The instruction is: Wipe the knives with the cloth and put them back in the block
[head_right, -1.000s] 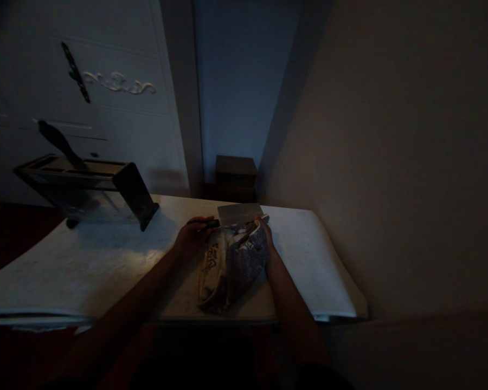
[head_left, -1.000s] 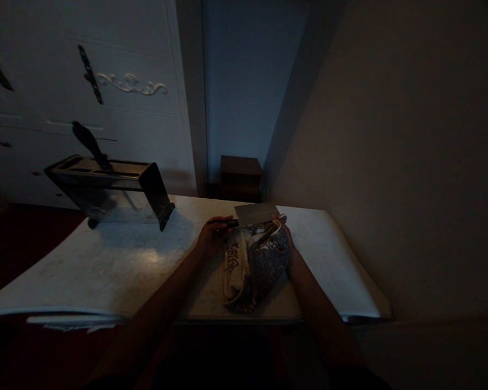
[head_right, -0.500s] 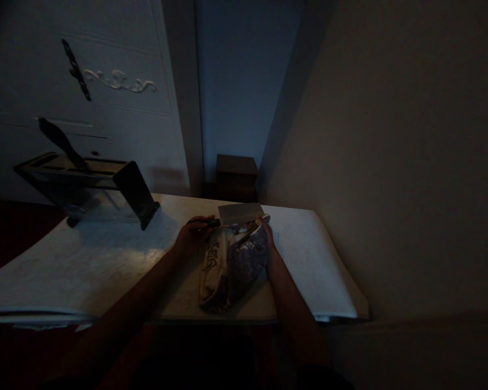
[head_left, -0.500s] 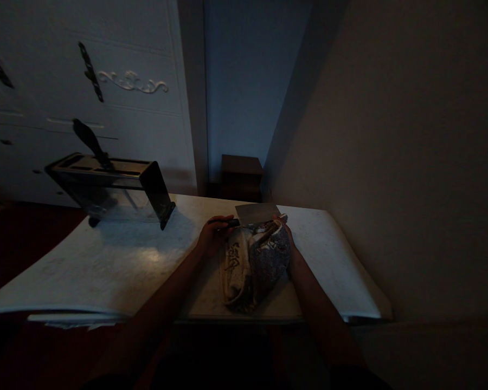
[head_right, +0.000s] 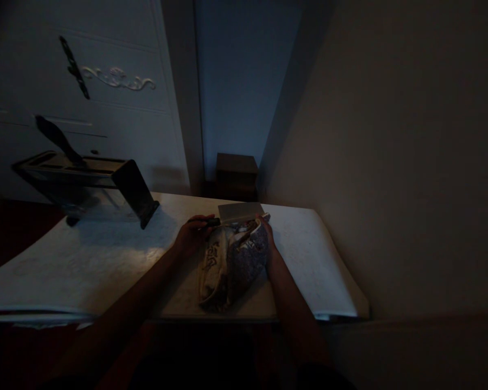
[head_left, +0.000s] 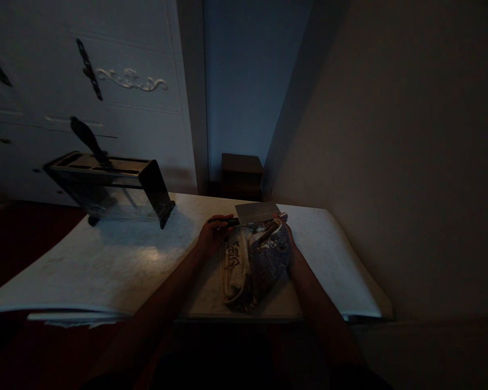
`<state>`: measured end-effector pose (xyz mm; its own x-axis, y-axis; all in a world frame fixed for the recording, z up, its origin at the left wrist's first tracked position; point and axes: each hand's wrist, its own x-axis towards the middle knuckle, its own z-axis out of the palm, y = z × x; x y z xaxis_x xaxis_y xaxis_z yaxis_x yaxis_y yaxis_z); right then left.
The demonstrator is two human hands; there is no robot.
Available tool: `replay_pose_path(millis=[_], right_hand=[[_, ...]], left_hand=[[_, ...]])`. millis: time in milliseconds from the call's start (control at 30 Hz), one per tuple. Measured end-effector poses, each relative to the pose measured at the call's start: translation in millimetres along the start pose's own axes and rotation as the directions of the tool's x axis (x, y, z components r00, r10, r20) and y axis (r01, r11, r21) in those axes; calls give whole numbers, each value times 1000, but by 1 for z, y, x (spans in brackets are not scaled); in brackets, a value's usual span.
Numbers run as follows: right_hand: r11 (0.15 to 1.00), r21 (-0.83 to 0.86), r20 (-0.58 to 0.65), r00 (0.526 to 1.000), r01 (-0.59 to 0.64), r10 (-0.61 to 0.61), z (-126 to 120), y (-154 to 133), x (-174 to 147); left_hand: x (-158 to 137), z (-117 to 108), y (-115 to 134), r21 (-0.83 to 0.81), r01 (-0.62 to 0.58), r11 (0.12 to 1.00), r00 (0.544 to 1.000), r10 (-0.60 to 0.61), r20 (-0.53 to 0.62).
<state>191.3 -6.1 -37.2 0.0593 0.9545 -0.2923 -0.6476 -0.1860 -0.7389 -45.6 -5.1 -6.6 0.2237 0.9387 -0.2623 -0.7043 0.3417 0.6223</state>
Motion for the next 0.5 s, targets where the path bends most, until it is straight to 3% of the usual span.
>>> replay_pose_path(millis=[500], right_hand=[[1000, -10, 29, 999, 16, -16, 11, -3, -10]], left_hand=[[2, 0, -1, 9, -2, 1000, 1000, 2, -7]])
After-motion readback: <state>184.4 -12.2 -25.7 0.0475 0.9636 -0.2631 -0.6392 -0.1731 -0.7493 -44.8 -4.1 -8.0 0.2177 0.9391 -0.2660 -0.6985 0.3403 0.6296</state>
